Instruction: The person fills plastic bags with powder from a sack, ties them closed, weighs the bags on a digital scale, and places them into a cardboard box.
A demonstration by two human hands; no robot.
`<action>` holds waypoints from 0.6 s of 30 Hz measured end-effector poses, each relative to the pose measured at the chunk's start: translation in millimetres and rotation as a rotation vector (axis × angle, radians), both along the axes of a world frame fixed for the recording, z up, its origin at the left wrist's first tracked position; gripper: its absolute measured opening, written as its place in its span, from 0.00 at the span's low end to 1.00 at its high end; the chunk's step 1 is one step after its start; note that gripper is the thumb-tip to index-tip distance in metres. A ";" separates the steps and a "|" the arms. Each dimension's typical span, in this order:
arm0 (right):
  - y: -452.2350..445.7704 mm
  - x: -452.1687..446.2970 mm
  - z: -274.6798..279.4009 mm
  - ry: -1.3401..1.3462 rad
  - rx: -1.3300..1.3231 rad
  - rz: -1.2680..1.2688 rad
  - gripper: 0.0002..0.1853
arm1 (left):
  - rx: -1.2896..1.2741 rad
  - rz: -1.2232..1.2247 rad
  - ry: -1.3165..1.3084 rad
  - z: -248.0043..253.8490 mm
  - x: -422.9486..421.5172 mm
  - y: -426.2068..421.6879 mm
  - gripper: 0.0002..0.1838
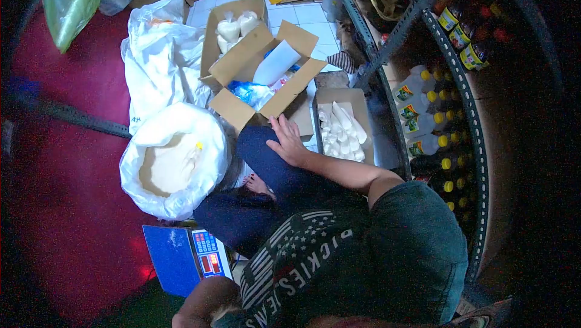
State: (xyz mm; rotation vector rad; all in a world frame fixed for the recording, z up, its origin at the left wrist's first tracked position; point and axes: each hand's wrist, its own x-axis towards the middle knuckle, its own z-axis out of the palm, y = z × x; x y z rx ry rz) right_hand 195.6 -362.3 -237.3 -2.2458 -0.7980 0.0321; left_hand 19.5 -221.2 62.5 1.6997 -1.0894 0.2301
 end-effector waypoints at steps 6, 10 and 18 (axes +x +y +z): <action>-8.4 2.8 3.9 0.067 -0.021 0.044 0.36 | -0.022 0.188 -0.014 1.6 -22.8 -13.9 0.17; -16.3 -0.9 13.5 0.077 -0.021 0.035 0.36 | -0.028 0.267 -0.026 2.4 -36.5 -24.3 0.16; -14.9 2.7 -2.1 -0.060 -0.040 0.012 0.38 | -0.018 0.233 -0.045 6.6 -56.9 -33.3 0.15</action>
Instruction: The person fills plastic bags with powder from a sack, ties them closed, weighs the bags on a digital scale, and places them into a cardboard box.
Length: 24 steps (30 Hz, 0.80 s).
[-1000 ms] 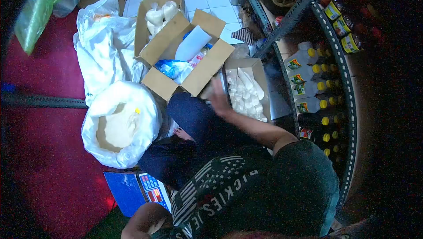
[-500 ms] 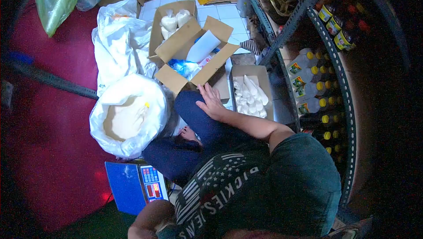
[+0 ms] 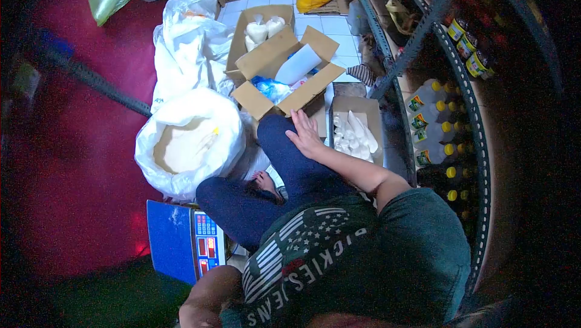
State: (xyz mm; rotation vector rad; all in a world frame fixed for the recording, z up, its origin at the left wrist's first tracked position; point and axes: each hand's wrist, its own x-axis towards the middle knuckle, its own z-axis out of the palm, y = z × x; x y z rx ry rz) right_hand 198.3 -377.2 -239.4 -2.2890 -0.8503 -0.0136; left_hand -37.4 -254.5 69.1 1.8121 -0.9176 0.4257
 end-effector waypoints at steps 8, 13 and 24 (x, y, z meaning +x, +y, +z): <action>8.2 3.8 9.7 0.106 -0.056 0.074 0.37 | 0.052 -0.388 -0.051 24.2 -8.0 -1.2 0.15; -6.9 -6.0 36.6 0.483 -0.105 0.072 0.37 | 0.087 -0.378 0.045 11.3 -14.1 7.2 0.15; -43.4 -9.4 51.0 2.000 0.640 0.165 0.34 | -0.009 1.196 0.887 -307.0 -114.4 15.5 0.31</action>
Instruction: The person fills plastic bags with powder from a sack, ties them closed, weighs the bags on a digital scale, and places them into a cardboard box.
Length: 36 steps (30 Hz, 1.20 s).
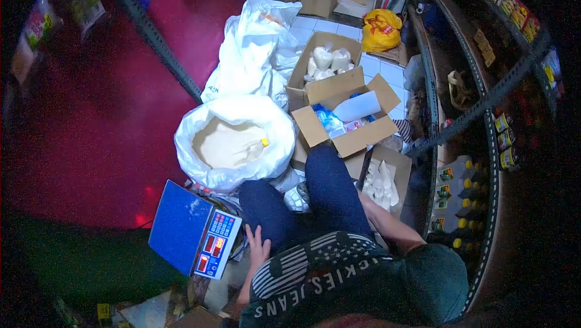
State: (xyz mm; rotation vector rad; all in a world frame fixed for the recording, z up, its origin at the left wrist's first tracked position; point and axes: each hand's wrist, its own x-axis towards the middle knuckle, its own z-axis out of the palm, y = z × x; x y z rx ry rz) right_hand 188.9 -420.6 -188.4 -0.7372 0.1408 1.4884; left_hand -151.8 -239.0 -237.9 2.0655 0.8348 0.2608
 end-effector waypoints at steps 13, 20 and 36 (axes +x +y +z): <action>81.2 5.7 -12.1 -2.342 -0.294 0.414 0.35 | 0.169 -0.881 -0.394 215.7 52.2 47.3 0.14; 88.2 3.7 -1.3 -2.469 -0.224 0.485 0.27 | -0.135 -1.619 -0.663 294.0 110.4 21.3 0.18; 89.9 12.5 -13.9 -2.424 -0.175 0.424 0.23 | 0.356 -0.528 -1.195 352.2 108.7 53.9 0.06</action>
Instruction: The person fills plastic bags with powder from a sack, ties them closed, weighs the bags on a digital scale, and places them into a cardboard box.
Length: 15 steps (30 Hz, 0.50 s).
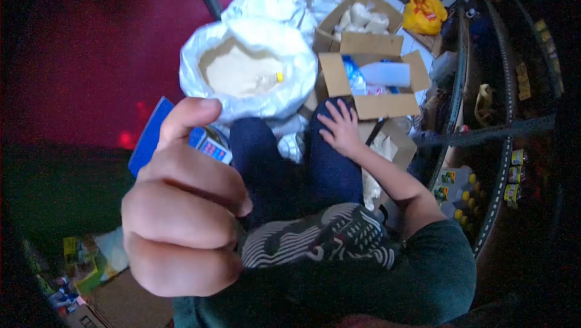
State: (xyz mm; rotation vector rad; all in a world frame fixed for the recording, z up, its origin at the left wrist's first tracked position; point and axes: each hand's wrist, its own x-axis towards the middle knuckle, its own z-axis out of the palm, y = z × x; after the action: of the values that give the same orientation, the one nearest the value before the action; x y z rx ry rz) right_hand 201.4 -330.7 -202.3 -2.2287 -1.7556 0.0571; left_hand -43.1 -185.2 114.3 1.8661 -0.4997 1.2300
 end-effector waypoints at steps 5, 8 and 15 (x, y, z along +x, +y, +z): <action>-4.1 -5.6 1.9 -0.011 0.041 -0.042 0.21 | -0.321 -0.596 0.564 -61.4 -14.8 -23.8 0.22; -12.1 6.9 -15.2 -0.080 0.075 -0.003 0.20 | -0.375 -0.727 0.594 -93.0 -12.0 -50.0 0.32; -3.3 1.3 -13.0 -0.027 0.034 -0.010 0.20 | -0.395 -0.685 0.593 -96.7 -3.2 -61.2 0.27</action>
State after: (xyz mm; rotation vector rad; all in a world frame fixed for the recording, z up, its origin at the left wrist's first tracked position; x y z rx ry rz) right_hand 202.7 -334.0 -215.2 -2.2243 -1.7456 -0.0049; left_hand -46.2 -246.4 17.6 1.4337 -0.4606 0.2685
